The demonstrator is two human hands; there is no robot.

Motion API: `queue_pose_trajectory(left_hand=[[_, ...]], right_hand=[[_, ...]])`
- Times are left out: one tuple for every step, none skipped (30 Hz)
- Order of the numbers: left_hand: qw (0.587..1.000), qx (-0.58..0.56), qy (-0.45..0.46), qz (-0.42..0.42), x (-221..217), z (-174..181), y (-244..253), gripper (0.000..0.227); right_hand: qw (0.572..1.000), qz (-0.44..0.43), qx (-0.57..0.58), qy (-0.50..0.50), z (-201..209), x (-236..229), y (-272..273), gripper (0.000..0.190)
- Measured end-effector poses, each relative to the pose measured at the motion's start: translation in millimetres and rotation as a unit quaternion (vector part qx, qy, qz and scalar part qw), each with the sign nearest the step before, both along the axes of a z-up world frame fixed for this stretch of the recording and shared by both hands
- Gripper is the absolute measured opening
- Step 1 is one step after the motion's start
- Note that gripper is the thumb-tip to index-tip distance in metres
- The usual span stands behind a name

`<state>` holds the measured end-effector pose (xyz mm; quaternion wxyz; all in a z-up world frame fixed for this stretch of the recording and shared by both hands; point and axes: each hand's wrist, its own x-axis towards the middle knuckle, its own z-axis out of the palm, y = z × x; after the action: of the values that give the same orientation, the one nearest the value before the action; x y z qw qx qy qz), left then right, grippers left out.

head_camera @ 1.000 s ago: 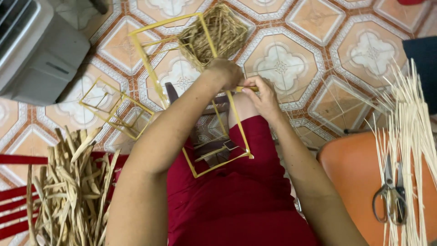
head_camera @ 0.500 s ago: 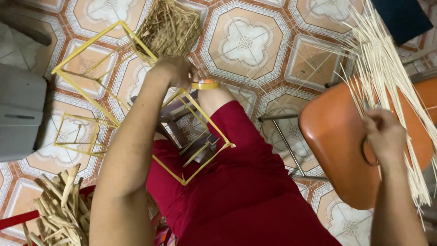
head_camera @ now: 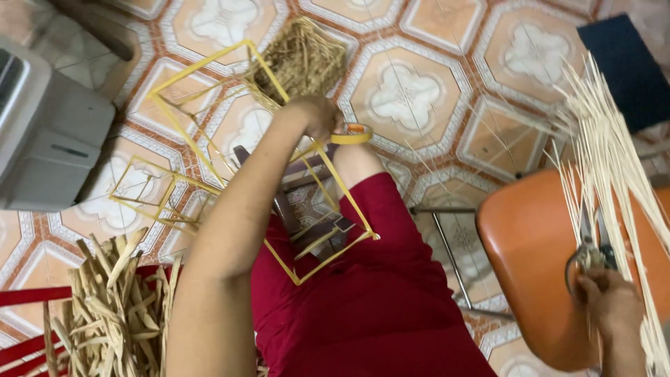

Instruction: Assembling a small rectangular wooden frame using tape, sticks, and scissors.

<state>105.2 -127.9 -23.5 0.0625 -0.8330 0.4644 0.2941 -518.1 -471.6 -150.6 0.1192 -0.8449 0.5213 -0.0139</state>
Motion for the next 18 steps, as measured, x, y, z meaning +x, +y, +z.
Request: queue_pose_trajectory(left_hand=[[1.0,-0.003,-0.002,0.01,-1,2,0,0.032],[1.0,0.005,0.001,0.015,-2,3,-1,0.031],[1.0,0.015,0.005,0.018,-6,3,-3,0.031],[1.0,0.013,0.005,0.024,-7,2,-2,0.031],[0.999,0.028,0.006,0.026,-7,3,-4,0.032],[0.999,0.043,0.006,0.028,-6,4,-6,0.033],[0.999,0.042,0.004,0.031,-6,3,-8,0.033],[0.998,0.049,0.005,0.031,-6,2,-9,0.035],[0.998,0.057,0.007,0.03,-6,1,-11,0.037],[0.998,0.056,0.004,0.032,-5,2,-12,0.037],[0.998,0.057,0.006,0.031,-6,2,-13,0.039],[0.998,0.059,0.007,0.029,-6,3,-14,0.041],[0.998,0.06,0.009,0.032,-5,3,-15,0.041],[0.998,0.057,0.01,0.027,-4,3,-16,0.043],[0.998,0.055,0.014,0.022,-5,1,-15,0.044],[0.998,0.058,0.018,0.025,-3,-1,-16,0.044],[0.998,0.054,0.018,0.015,-2,-2,-16,0.044],[0.999,0.05,0.018,0.005,0,-4,-17,0.043]], right_hand=[[1.0,0.01,-0.003,-0.002,-1,-1,-8,0.031],[0.999,0.007,0.01,0.041,-2,-2,-17,0.029],[0.996,0.0,0.024,0.086,-4,-9,-24,0.027],[0.996,0.006,0.022,0.086,-3,-12,-30,0.027],[0.995,-0.049,0.062,0.054,-3,-15,-34,0.026],[0.989,-0.104,0.103,0.021,-2,-17,-39,0.027],[0.989,-0.101,0.102,0.018,-3,-23,-43,0.027],[0.99,-0.09,0.099,-0.035,-4,-28,-47,0.026],[0.988,-0.079,0.095,-0.088,-4,-34,-52,0.026],[0.988,-0.076,0.094,-0.091,-4,-29,-54,0.026],[0.975,-0.068,0.102,-0.187,-4,-26,-55,0.03],[0.952,-0.059,0.109,-0.281,-4,-23,-56,0.038],[0.952,-0.057,0.11,-0.279,15,-8,-42,0.038],[0.975,-0.06,0.068,-0.201,34,8,-28,0.058],[0.991,-0.062,0.027,-0.118,53,21,-13,0.078],[0.991,-0.059,0.029,-0.114,51,18,-17,0.078],[0.992,-0.018,0.073,-0.099,48,16,-22,0.061],[0.989,0.023,0.117,-0.083,46,13,-26,0.046]])
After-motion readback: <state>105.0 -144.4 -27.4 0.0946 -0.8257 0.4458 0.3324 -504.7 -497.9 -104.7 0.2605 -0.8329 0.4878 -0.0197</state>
